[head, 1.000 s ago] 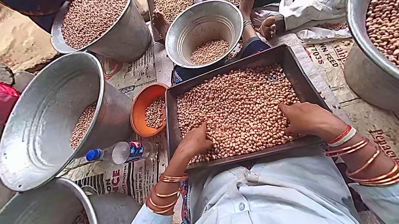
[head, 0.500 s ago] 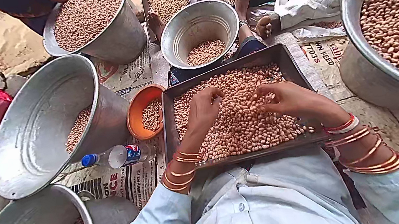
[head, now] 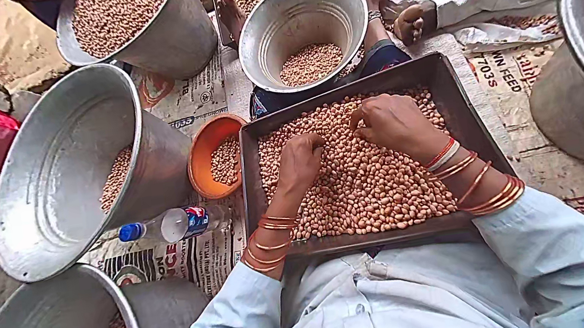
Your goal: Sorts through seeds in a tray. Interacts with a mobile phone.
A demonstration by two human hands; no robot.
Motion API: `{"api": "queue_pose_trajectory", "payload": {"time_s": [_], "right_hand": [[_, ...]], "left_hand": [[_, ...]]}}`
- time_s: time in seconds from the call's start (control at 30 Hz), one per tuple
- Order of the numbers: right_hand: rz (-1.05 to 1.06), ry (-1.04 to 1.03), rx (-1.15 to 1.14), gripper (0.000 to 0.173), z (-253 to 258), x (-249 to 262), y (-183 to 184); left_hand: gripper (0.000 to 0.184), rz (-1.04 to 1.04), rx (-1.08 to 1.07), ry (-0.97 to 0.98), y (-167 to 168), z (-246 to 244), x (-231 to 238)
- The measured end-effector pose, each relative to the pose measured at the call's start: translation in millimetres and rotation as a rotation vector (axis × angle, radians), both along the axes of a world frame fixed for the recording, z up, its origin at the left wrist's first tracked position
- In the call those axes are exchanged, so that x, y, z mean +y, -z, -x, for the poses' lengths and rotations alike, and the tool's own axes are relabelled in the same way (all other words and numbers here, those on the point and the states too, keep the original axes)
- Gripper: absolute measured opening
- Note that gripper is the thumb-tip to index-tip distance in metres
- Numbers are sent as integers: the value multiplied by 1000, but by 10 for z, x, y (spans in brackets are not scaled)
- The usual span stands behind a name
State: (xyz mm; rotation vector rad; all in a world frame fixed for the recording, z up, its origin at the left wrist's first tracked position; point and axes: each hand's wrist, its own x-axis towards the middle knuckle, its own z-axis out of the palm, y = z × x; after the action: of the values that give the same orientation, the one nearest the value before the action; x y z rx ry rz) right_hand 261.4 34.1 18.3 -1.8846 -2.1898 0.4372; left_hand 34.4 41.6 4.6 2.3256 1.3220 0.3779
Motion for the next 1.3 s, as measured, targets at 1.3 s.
{"api": "queue_pose_trajectory", "payload": {"time_s": [1.3], "right_hand": [[38, 232, 167, 9, -238, -1088, -249]], "left_hand": [[21, 146, 77, 43, 159, -134, -424]]}}
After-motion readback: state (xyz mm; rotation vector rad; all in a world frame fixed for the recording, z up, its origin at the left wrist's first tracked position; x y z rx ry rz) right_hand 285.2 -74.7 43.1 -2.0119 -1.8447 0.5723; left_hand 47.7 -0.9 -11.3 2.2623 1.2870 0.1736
